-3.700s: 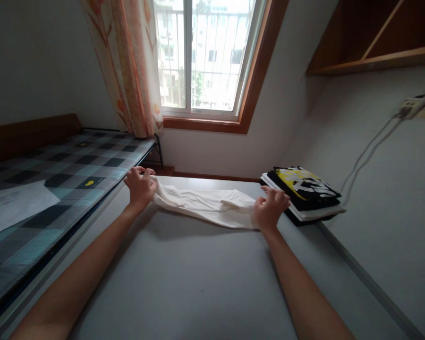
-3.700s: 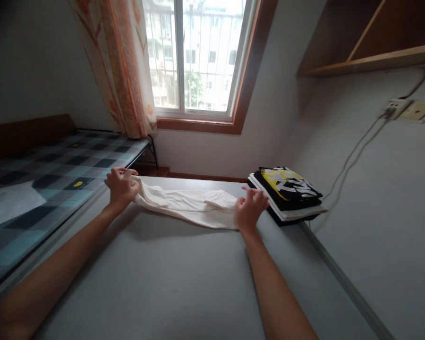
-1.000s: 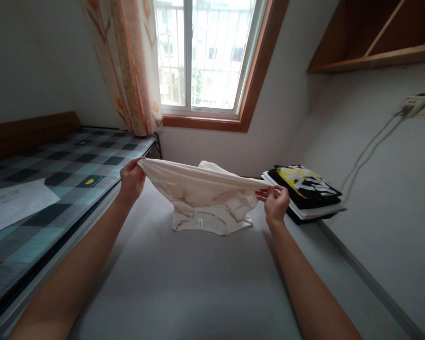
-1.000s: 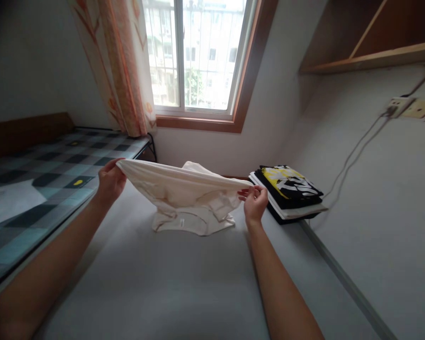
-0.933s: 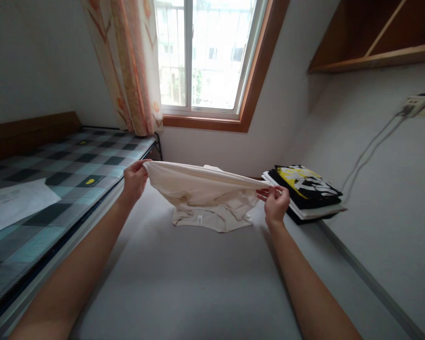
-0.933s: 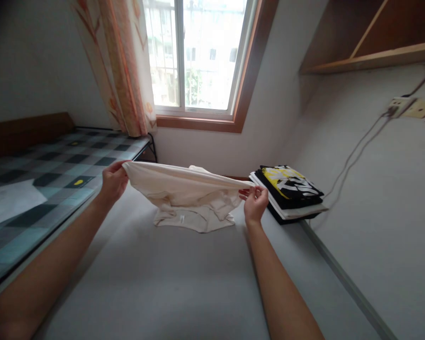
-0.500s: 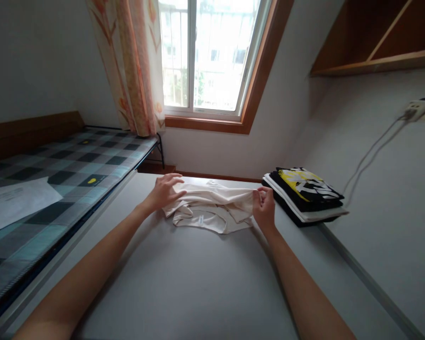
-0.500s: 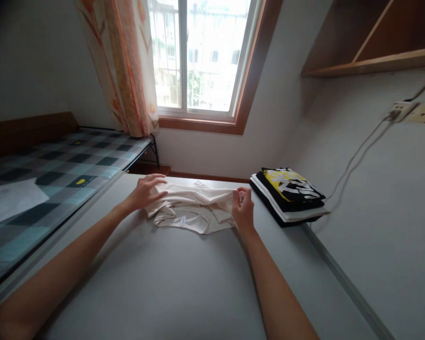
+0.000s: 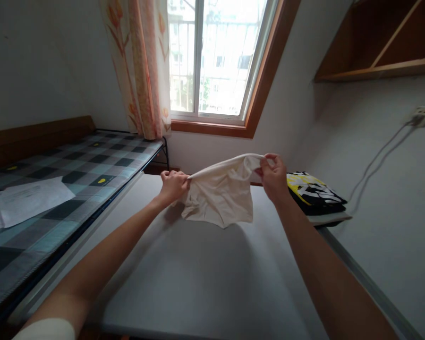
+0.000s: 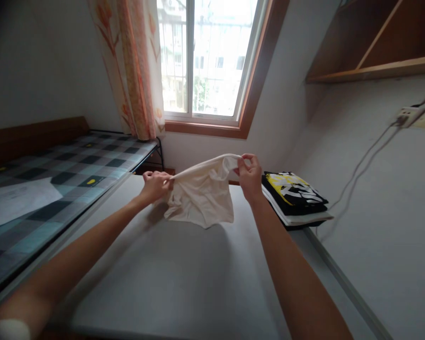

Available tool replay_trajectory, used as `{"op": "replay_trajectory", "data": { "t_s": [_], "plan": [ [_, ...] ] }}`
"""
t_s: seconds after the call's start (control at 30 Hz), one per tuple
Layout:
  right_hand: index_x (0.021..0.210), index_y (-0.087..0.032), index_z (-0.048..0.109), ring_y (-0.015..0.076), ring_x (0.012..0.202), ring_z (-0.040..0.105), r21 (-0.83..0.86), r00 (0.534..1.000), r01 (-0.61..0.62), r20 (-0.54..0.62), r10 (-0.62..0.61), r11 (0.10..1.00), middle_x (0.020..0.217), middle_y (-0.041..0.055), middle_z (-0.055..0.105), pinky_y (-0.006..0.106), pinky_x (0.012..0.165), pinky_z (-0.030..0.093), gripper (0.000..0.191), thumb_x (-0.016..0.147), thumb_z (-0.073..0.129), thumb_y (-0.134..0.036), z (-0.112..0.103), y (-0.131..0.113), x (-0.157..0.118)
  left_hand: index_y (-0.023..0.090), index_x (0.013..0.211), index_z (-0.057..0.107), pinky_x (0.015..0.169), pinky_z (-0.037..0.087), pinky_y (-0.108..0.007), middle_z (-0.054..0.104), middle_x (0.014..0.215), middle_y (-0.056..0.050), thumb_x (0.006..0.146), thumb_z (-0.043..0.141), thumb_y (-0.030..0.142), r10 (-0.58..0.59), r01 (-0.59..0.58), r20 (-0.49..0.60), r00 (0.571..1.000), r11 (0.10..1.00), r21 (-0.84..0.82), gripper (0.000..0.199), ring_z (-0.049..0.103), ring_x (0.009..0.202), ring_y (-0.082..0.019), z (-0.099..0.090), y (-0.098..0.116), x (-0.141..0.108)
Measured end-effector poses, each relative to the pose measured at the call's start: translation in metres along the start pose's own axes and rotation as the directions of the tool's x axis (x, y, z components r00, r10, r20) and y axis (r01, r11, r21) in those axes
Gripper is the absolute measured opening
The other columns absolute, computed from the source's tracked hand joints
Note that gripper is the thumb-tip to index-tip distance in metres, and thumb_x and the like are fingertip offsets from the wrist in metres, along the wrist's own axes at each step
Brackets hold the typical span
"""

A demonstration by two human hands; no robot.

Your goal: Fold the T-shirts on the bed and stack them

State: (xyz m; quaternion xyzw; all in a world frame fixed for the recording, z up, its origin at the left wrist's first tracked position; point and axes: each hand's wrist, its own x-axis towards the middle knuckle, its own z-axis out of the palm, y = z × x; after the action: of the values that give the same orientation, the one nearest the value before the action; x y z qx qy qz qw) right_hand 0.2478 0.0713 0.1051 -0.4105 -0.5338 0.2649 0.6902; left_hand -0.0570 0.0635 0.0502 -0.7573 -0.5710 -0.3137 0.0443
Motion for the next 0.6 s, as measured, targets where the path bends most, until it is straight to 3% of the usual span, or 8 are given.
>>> {"op": "replay_trajectory", "data": {
  "t_s": [0.07, 0.1, 0.17, 0.23, 0.3, 0.37, 0.5, 0.6],
  "plan": [
    [0.095, -0.026, 0.047, 0.0103, 0.068, 0.064, 0.086, 0.997, 0.061, -0.047, -0.057, 0.994, 0.079, -0.0055, 0.06, 0.026, 0.067, 0.058, 0.029, 0.084, 0.064, -0.047, 0.003, -0.01, 0.016, 0.026, 0.097, 0.075, 0.101, 0.022, -0.053, 0.069, 0.111, -0.01, 0.091, 0.05, 0.03, 0.032, -0.023, -0.169, 0.985, 0.998, 0.052, 0.026, 0.054, 0.111, -0.032, -0.025, 0.008, 0.019],
    [0.094, -0.026, 0.047, 0.0105, 0.072, 0.065, 0.096, 0.996, 0.083, -0.046, -0.079, 0.992, 0.081, -0.0052, 0.061, 0.027, 0.068, 0.058, 0.03, 0.083, 0.065, -0.047, 0.005, -0.015, 0.022, 0.026, 0.101, 0.074, 0.102, 0.024, -0.052, 0.067, 0.116, -0.01, 0.091, 0.05, 0.029, 0.062, -0.05, -0.203, 0.977, 0.997, 0.062, 0.027, 0.053, 0.113, -0.031, -0.036, 0.013, 0.027],
    [0.093, -0.025, 0.047, 0.0122, 0.077, 0.066, 0.075, 0.994, 0.11, -0.008, -0.11, 0.991, 0.084, -0.0039, 0.061, 0.027, 0.067, 0.059, 0.031, 0.082, 0.067, -0.047, 0.006, -0.026, 0.031, 0.025, 0.101, 0.074, 0.1, 0.031, -0.048, 0.068, 0.113, -0.01, 0.09, 0.051, 0.029, 0.097, -0.091, -0.152, 0.984, 0.995, 0.049, 0.026, 0.057, 0.109, -0.03, -0.055, 0.023, 0.038],
    [0.094, -0.025, 0.048, 0.0138, 0.081, 0.066, 0.035, 0.985, 0.171, -0.005, -0.171, 0.985, 0.087, -0.002, 0.061, 0.026, 0.065, 0.058, 0.032, 0.083, 0.065, -0.048, 0.004, -0.037, 0.035, 0.024, 0.099, 0.075, 0.093, 0.04, -0.041, 0.07, 0.105, -0.008, 0.088, 0.056, 0.036, 0.115, -0.115, 0.007, 0.993, 0.993, -0.032, 0.025, 0.062, 0.1, -0.028, -0.064, 0.031, 0.043],
    [0.096, -0.024, 0.048, 0.0138, 0.084, 0.065, -0.004, 0.962, 0.269, -0.044, -0.269, 0.963, 0.09, -0.0005, 0.059, 0.024, 0.064, 0.056, 0.03, 0.086, 0.062, -0.049, 0.001, -0.051, 0.035, 0.023, 0.103, 0.074, 0.084, 0.046, -0.035, 0.071, 0.101, -0.007, 0.085, 0.06, 0.047, 0.14, -0.115, 0.157, 0.978, 0.98, -0.16, 0.032, 0.065, 0.091, -0.025, -0.064, 0.036, 0.041],
    [0.095, -0.023, 0.05, 0.0124, 0.081, 0.063, -0.039, 0.942, 0.334, -0.009, -0.335, 0.942, 0.088, -0.0006, 0.057, 0.021, 0.062, 0.052, 0.029, 0.087, 0.061, -0.049, -0.001, -0.065, 0.031, 0.022, 0.112, 0.071, 0.079, 0.049, -0.032, 0.071, 0.102, -0.008, 0.083, 0.062, 0.053, 0.161, -0.102, 0.21, 0.964, 0.959, -0.264, 0.044, 0.067, 0.087, -0.023, -0.058, 0.039, 0.035],
    [0.089, -0.023, 0.052, 0.0096, 0.067, 0.055, -0.059, 0.913, 0.336, 0.267, -0.31, 0.94, 0.075, -0.0041, 0.052, 0.018, 0.055, 0.047, 0.03, 0.084, 0.066, -0.049, 0.004, -0.091, 0.013, 0.02, 0.137, 0.054, 0.085, 0.052, -0.038, 0.066, 0.118, -0.014, 0.079, 0.068, 0.049, 0.194, -0.102, 0.206, 0.959, 0.916, -0.389, 0.067, 0.067, 0.096, -0.026, -0.042, 0.046, 0.021],
    [0.087, -0.023, 0.053, 0.0097, 0.067, 0.053, -0.037, 0.886, 0.316, 0.37, -0.281, 0.948, 0.074, -0.0042, 0.051, 0.019, 0.055, 0.047, 0.032, 0.082, 0.068, -0.05, 0.01, -0.107, -0.006, 0.021, 0.152, 0.033, 0.094, 0.05, -0.043, 0.053, 0.139, -0.018, 0.073, 0.075, 0.045, 0.267, -0.148, 0.168, 0.949, 0.847, -0.511, 0.093, 0.061, 0.114, -0.03, -0.034, 0.06, 0.017]
  ]
}}
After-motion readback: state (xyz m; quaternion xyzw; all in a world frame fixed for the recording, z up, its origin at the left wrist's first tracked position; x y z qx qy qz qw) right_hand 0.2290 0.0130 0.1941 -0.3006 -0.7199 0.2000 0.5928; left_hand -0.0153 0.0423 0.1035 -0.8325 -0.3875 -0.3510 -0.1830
